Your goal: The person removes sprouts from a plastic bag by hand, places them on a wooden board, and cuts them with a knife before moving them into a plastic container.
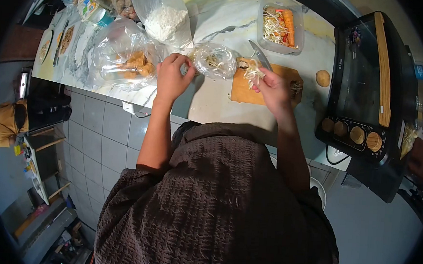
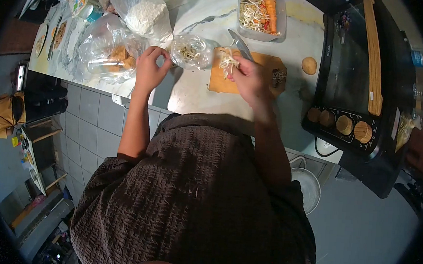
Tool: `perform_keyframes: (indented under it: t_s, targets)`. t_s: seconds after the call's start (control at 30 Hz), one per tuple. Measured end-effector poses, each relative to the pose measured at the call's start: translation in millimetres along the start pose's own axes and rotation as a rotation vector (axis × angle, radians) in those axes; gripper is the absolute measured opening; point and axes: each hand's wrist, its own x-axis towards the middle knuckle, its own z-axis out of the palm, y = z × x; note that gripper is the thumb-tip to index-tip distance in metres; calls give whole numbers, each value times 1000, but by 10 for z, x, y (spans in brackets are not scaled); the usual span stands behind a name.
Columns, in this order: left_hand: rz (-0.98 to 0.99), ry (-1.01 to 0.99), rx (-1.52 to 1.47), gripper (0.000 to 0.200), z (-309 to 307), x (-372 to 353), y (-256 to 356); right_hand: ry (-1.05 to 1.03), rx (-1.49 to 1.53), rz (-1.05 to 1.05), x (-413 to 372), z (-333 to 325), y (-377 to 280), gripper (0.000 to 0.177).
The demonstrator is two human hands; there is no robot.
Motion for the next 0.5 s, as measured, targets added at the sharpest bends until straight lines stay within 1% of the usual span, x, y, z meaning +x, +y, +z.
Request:
perform_keyframes:
  t_s: [0.07,0.1,0.17,0.2,0.27,0.4,0.47,0.5]
  targets:
    - [10,7,-9,12,-10,-7,-50,74,-244,-10,-10,58,170,34]
    - [17,14,-17,12,-10,-12,-60,77,-242,-9,-28,106,101,34]
    - [-4,14,-18,12,-21,-24,-50,42,-739,-50,-68,196,-113,37]
    - [-26,16,-19,12,-27,-29,-48,44,-738,-50,-63,192,-60,37]
    - [-22,21,-20,12,-24,-28,-69,94,-962,-266,-39,178,86,37]
    - [-39,33,-37,12,-5,-27,-135,91,-969,-221,-71,223,-24,40]
    - [-34,40,-38,12,-2,-33,-152,108,-724,-121,-94,236,-68,48]
    - [-30,46,-38,13,0,-39,-152,109,-726,-120,-110,224,-63,48]
